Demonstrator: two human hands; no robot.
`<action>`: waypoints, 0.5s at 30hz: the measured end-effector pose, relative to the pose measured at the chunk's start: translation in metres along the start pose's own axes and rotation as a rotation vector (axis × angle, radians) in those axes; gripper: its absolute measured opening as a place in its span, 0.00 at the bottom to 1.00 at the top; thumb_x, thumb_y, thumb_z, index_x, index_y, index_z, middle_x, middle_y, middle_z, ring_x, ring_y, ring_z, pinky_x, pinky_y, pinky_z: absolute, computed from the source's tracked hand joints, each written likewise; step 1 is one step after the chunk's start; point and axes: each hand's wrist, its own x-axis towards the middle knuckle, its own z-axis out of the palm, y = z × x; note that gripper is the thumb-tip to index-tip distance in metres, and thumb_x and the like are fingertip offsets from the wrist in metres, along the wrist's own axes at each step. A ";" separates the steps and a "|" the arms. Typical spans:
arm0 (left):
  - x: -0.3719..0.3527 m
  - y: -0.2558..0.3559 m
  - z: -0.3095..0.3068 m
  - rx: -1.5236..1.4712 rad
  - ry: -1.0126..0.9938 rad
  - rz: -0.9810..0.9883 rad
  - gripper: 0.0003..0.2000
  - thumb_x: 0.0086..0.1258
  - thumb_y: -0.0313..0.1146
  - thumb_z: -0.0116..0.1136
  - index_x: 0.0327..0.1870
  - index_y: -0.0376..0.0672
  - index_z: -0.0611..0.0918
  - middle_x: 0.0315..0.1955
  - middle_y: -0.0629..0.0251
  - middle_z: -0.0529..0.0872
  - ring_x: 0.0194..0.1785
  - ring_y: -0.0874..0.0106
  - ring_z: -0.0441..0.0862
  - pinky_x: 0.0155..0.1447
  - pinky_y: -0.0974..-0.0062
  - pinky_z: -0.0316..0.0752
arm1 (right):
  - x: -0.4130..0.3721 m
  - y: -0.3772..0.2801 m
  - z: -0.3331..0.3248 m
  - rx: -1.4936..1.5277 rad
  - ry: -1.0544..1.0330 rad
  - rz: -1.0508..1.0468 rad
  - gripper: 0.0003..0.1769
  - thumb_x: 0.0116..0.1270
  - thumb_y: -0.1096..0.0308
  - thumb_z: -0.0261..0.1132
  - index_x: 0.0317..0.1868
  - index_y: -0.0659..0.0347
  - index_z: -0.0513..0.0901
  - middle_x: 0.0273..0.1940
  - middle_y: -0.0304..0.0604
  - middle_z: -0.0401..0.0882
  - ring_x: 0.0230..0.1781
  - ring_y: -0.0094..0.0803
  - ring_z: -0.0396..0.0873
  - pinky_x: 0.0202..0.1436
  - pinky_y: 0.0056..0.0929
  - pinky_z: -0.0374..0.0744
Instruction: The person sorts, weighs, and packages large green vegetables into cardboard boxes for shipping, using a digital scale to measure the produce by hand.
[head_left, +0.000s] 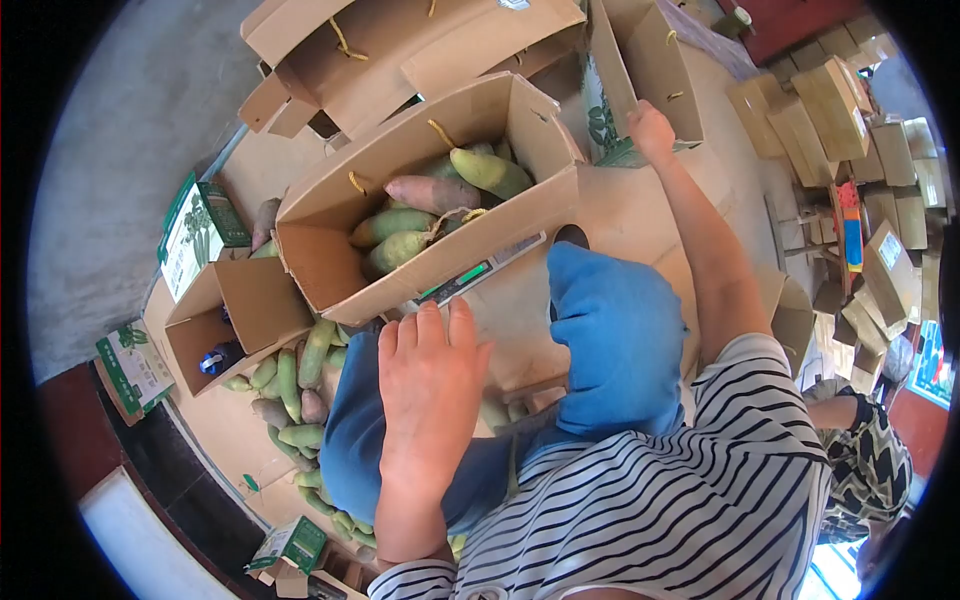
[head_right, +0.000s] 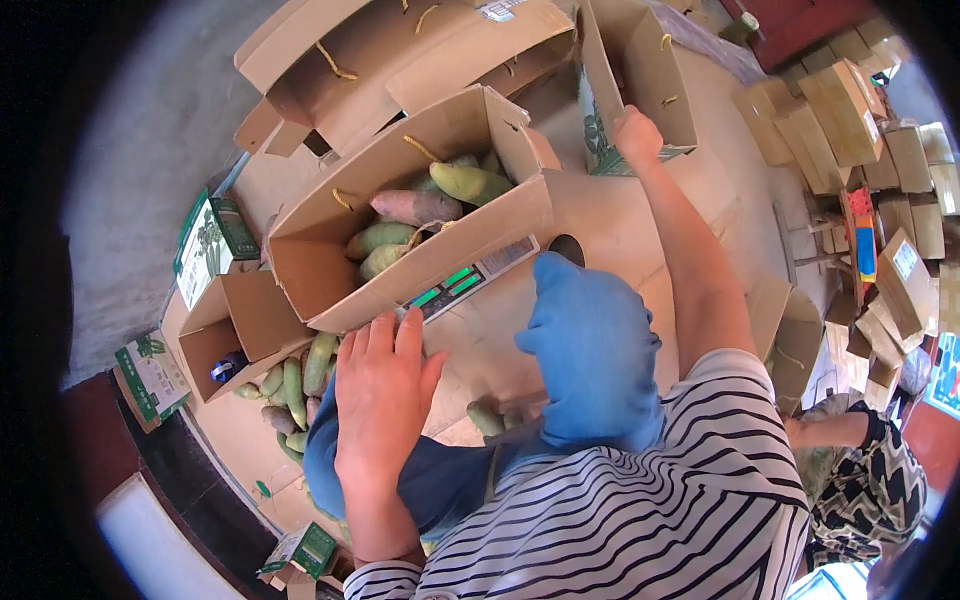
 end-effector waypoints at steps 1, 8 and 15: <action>0.000 0.000 0.001 0.005 0.004 0.001 0.23 0.60 0.38 0.62 0.53 0.37 0.76 0.43 0.53 0.78 0.48 0.58 0.76 0.56 0.62 0.69 | 0.009 0.000 0.000 0.024 0.012 -0.022 0.16 0.63 0.56 0.57 0.38 0.63 0.75 0.38 0.58 0.81 0.42 0.56 0.79 0.44 0.51 0.76; 0.001 0.000 0.009 0.020 -0.023 -0.005 0.23 0.59 0.40 0.62 0.54 0.37 0.76 0.45 0.53 0.78 0.48 0.58 0.76 0.56 0.62 0.69 | 0.074 -0.041 -0.002 0.106 0.030 0.093 0.18 0.61 0.55 0.55 0.46 0.55 0.79 0.47 0.54 0.80 0.50 0.50 0.78 0.51 0.46 0.75; 0.005 -0.003 0.010 0.030 -0.049 -0.023 0.24 0.60 0.40 0.63 0.54 0.37 0.75 0.46 0.52 0.77 0.48 0.57 0.76 0.57 0.61 0.69 | 0.100 -0.010 0.018 0.028 -0.079 -0.075 0.18 0.62 0.55 0.57 0.49 0.53 0.79 0.45 0.53 0.81 0.48 0.48 0.79 0.51 0.46 0.75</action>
